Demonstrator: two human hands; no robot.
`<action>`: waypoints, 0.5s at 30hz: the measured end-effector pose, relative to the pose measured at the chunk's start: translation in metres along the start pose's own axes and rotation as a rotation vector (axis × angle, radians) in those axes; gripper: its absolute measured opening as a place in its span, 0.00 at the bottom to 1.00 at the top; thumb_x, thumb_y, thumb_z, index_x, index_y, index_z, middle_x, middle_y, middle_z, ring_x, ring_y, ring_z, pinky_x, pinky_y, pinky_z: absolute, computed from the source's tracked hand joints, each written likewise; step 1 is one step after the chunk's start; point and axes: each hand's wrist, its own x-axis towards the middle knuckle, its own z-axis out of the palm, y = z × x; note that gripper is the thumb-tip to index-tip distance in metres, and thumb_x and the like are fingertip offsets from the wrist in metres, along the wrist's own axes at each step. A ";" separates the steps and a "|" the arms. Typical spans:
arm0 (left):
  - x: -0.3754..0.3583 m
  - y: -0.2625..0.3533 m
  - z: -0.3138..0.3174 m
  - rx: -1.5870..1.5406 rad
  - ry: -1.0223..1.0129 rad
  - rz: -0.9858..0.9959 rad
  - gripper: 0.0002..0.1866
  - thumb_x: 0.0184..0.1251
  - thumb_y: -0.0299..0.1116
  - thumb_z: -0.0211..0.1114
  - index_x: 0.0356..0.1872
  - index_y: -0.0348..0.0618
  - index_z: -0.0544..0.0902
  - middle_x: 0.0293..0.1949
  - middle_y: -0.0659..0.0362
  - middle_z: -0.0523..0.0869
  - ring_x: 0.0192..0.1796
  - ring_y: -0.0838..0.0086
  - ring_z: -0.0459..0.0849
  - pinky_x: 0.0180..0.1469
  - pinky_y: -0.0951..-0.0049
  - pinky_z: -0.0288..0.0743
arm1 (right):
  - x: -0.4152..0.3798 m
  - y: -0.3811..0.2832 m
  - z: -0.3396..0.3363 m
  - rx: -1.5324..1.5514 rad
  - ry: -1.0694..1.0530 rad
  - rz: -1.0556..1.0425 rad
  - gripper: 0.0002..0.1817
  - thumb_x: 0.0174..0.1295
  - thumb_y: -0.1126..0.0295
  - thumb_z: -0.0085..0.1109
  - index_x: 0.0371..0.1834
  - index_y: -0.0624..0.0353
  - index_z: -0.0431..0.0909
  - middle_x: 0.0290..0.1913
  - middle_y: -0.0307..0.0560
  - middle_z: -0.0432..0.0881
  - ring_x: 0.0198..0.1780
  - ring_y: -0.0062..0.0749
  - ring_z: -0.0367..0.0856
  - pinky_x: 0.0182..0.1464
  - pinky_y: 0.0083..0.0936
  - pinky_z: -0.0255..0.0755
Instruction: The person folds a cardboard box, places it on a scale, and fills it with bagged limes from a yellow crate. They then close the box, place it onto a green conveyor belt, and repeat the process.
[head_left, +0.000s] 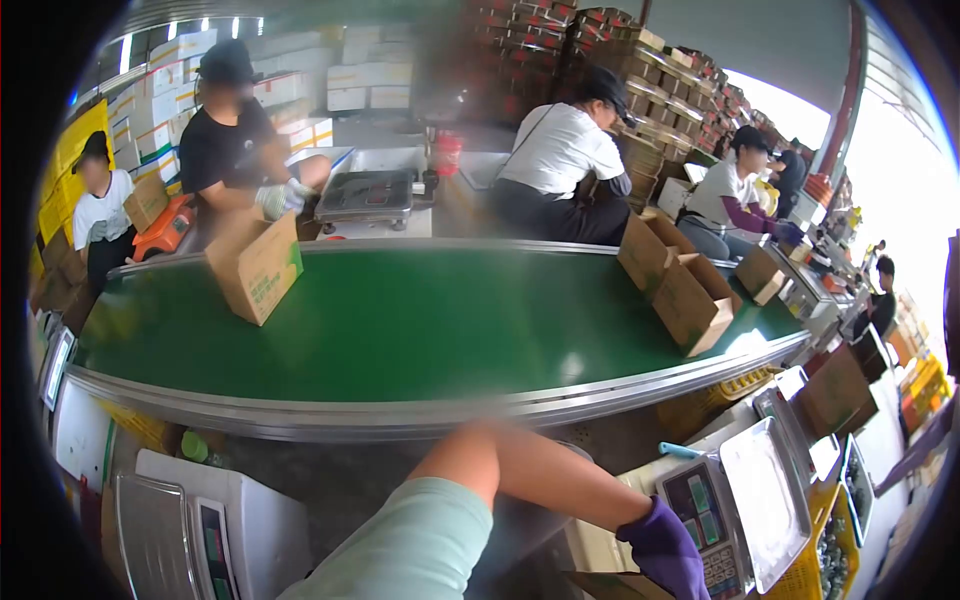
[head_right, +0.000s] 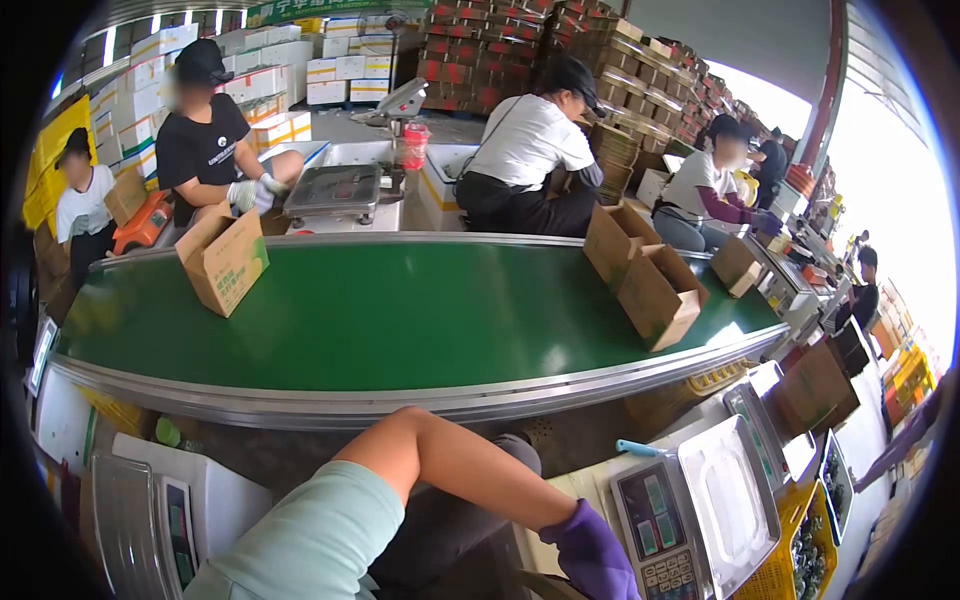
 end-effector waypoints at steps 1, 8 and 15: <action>-0.001 0.000 -0.001 0.014 0.006 0.015 0.23 0.70 0.41 0.57 0.59 0.34 0.76 0.51 0.45 0.82 0.53 0.61 0.82 0.54 0.64 0.74 | 0.001 -0.002 -0.009 -0.010 0.021 -0.023 0.31 0.67 0.68 0.61 0.71 0.60 0.61 0.64 0.53 0.71 0.65 0.39 0.70 0.65 0.35 0.65; -0.003 0.008 -0.036 0.150 -0.127 -0.016 0.29 0.74 0.45 0.56 0.65 0.30 0.70 0.60 0.42 0.79 0.65 0.61 0.75 0.65 0.67 0.68 | 0.001 0.017 -0.039 0.053 -0.027 0.143 0.35 0.59 0.75 0.63 0.71 0.57 0.61 0.64 0.50 0.71 0.62 0.36 0.73 0.63 0.31 0.68; -0.011 -0.049 0.039 0.688 0.135 0.038 0.38 0.77 0.52 0.49 0.74 0.30 0.53 0.69 0.37 0.66 0.72 0.53 0.66 0.72 0.61 0.58 | -0.016 0.049 0.005 -0.212 0.073 0.280 0.39 0.53 0.76 0.66 0.70 0.57 0.60 0.61 0.50 0.72 0.59 0.37 0.74 0.59 0.34 0.68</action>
